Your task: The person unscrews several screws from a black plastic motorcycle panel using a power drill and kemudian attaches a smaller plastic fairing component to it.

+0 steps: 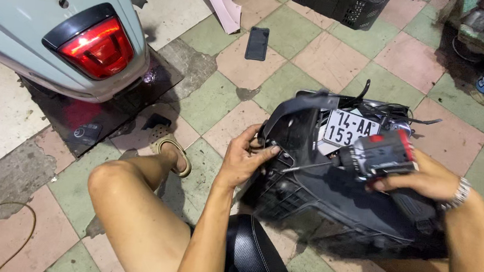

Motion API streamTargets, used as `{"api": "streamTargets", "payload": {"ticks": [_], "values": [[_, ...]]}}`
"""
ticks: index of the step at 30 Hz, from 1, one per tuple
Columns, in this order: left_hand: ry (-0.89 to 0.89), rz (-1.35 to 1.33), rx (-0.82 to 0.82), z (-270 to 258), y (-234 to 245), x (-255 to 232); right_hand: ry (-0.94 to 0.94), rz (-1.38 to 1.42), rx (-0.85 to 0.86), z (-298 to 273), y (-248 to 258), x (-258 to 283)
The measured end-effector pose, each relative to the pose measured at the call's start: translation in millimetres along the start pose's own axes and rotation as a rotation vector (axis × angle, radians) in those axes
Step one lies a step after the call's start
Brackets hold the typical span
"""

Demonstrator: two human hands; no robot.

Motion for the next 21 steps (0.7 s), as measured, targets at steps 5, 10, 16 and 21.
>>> {"api": "streamTargets", "payload": {"ticks": [5, 10, 16, 21], "values": [[-0.02, -0.169, -0.004, 3.1, 1.8, 6.2, 0.216, 0.111, -0.095, -52.3, -32.4, 9.8], [-0.139, 0.009, 0.032, 5.4, 9.6, 20.8, 0.287, 0.315, -0.352, -108.6, -103.6, -23.9], [-0.143, -0.306, 0.027, 17.5, -19.0, 23.3, 0.37, 0.209, -0.572, -118.2, -154.4, -25.4], [-0.259, -0.355, -0.117, 17.1, -31.8, 13.1, 0.377, 0.095, -0.635, -112.4, -163.9, -22.9]]}}
Point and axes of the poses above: each hand's wrist, its own z-axis towards the middle knuckle, its own y-axis out of the back of the hand, x = y × z, the point moved 4 cm from there along z, towards the middle knuckle, and after that the axes turned 1 degree about x, right-handed, at the moved point
